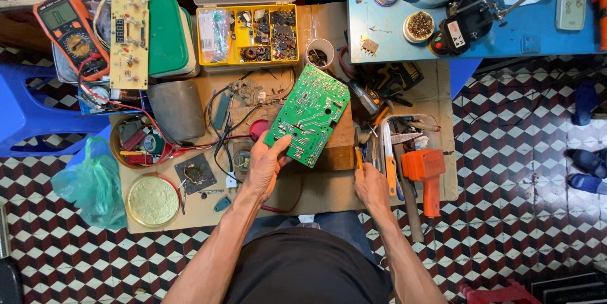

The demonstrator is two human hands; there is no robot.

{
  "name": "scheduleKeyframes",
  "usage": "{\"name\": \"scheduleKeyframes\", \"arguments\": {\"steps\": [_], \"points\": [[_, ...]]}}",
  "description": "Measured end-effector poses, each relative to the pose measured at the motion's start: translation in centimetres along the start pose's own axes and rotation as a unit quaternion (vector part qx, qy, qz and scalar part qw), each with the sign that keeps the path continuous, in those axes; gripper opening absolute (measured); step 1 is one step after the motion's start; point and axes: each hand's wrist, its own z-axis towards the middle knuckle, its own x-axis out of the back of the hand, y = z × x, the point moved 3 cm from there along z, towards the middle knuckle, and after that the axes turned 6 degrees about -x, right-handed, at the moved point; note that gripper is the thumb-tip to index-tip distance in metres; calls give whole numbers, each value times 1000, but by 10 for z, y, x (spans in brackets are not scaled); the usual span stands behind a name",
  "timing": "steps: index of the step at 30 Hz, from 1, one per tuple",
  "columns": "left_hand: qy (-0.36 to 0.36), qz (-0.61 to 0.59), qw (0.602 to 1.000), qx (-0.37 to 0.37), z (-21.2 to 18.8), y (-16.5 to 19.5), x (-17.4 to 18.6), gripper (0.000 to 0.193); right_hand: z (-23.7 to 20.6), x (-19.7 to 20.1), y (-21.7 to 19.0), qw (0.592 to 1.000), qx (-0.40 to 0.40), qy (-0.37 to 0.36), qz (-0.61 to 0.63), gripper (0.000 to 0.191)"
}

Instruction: The person uses a heat gun to apply heat to a green circuit board while holding it with the other hand. They repeatedly reposition the board and use tweezers to adjust small components on the board's surface. The person also plugs in the heat gun and briefly adjusts the work lamp during the process.

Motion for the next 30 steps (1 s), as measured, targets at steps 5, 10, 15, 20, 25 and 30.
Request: {"name": "scheduleKeyframes", "arguments": {"steps": [5, 10, 15, 20, 25, 30], "points": [[2, -14, 1000, -25, 1, 9, -3, 39, -52, 60, -22, 965, -81, -78, 239, 26], [-31, -43, 996, -71, 7, 21, -16, 41, -119, 121, -34, 895, -78, -113, 425, 33], [-46, 38, 990, -131, 26, 35, -20, 35, -107, 129, -49, 833, -113, -122, 527, 38], [-61, 151, 975, -148, 44, 50, -25, 32, -45, 78, -100, 792, 9, -246, 559, 36], [-42, 197, 971, -131, 47, 57, -35, 28, -35, 111, -146, 832, -137, -221, 490, 38], [-17, 146, 983, -110, 55, 57, -46, 30, -29, 132, -186, 751, -3, -270, 603, 28]]}}
